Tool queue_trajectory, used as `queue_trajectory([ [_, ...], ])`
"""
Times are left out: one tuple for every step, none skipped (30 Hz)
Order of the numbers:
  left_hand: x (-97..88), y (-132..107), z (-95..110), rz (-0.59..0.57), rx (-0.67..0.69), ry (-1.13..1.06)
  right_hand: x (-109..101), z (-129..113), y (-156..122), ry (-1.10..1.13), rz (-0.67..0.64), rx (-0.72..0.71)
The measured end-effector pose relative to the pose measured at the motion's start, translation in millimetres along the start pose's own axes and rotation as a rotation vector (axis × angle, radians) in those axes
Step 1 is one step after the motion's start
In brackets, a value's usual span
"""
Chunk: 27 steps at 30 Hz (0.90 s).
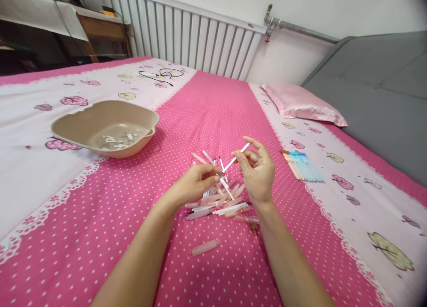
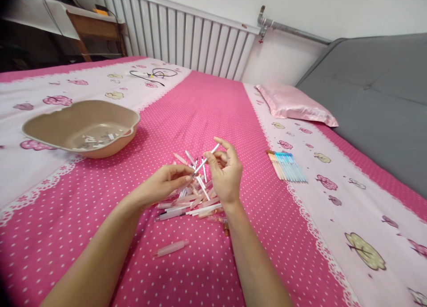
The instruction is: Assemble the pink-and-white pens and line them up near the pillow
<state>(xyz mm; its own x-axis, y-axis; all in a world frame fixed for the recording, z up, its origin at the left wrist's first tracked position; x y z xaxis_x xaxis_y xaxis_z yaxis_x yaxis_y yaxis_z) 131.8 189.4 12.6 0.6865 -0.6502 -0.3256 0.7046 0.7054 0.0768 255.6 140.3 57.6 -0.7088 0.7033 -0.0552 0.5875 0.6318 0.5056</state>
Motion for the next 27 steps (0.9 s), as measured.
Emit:
queue_trajectory([
  [-0.1,-0.1,0.6,0.002,0.005,-0.004,0.6,0.6,-0.1,-0.002,-0.004,0.001],
  [-0.3,-0.1,1.3,0.007,0.011,-0.011,1.5,1.3,-0.4,-0.002,-0.008,0.002],
  [-0.6,-0.1,1.8,0.013,0.015,-0.021,2.5,2.0,-0.8,0.002,-0.013,0.004],
  [-1.1,0.0,2.3,0.022,0.018,-0.033,3.6,2.9,-1.2,0.009,-0.019,0.007],
  [-1.6,0.0,2.9,0.032,0.019,-0.048,5.0,3.6,-1.7,0.018,-0.029,0.012],
  [-2.2,0.0,3.4,0.044,0.019,-0.064,6.8,4.1,-2.3,0.022,-0.044,0.015],
  [-3.1,0.1,4.1,0.057,0.019,-0.079,9.5,4.1,-3.2,0.021,-0.073,0.017],
  [-4.2,0.1,5.0,0.073,0.020,-0.093,13.0,3.7,-4.3,0.014,-0.113,0.017],
  [-5.4,0.1,5.9,0.088,0.022,-0.106,16.9,3.1,-5.6,0.001,-0.160,0.016],
  [-6.7,0.0,6.9,0.103,0.025,-0.116,20.7,2.6,-7.1,-0.017,-0.208,0.016],
  [-8.2,0.0,7.7,0.118,0.029,-0.125,23.8,2.3,-8.5,-0.037,-0.251,0.017],
  [-9.6,0.0,8.2,0.131,0.032,-0.131,26.0,2.1,-9.6,-0.054,-0.282,0.017],
  [-10.8,0.1,8.3,0.142,0.033,-0.135,27.1,2.1,-10.1,-0.065,-0.300,0.017],
  [-11.6,0.1,8.1,0.150,0.034,-0.138,27.6,2.1,-10.3,-0.067,-0.309,0.015],
  [-12.1,0.2,7.8,0.154,0.033,-0.142,28.1,2.2,-10.5,-0.059,-0.316,0.013],
  [-12.3,0.3,7.4,0.156,0.031,-0.146,28.8,2.5,-10.7,-0.043,-0.323,0.012],
  [-12.5,0.5,7.0,0.158,0.030,-0.155,29.8,3.1,-11.1,-0.025,-0.333,0.013],
  [-12.6,0.6,6.8,0.159,0.029,-0.163,31.1,3.8,-11.8,-0.011,-0.346,0.016],
  [-12.7,0.7,6.7,0.161,0.028,-0.170,32.5,4.7,-12.7,-0.003,-0.359,0.021],
  [-12.9,0.8,6.6,0.162,0.027,-0.174,33.6,5.4,-13.5,-0.001,-0.369,0.027],
  [-13.3,0.8,6.8,0.165,0.027,-0.178,33.8,5.8,-13.8,-0.002,-0.368,0.033],
  [-13.9,0.7,7.1,0.169,0.027,-0.181,33.4,5.8,-13.7,-0.005,-0.360,0.037],
  [-14.8,0.5,7.4,0.176,0.027,-0.182,32.1,5.7,-13.0,-0.007,-0.345,0.041],
  [-15.9,0.3,7.4,0.184,0.025,-0.182,30.3,5.6,-11.8,-0.008,-0.326,0.046],
  [-17.2,0.0,7.1,0.196,0.019,-0.182,27.4,6.0,-9.8,-0.009,-0.300,0.051],
  [-18.9,-0.3,6.3,0.211,0.010,-0.183,23.5,7.5,-7.3,-0.014,-0.271,0.062],
  [-20.4,-0.6,5.1,0.226,-0.001,-0.186,18.9,10.6,-4.4,-0.027,-0.243,0.079],
])
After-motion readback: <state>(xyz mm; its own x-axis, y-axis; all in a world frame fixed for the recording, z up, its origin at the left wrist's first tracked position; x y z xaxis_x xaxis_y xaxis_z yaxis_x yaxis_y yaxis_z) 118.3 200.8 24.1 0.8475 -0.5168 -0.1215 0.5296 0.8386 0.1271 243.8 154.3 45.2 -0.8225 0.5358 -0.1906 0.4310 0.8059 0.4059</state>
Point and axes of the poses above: each hand's wrist, its own y-axis towards the middle knuckle, its own x-axis out of the palm, z = x × y, the point moved 9 cm from there along y, towards the middle knuckle, and after that the axes turned 7 degrees about z, right-handed, at the moved point
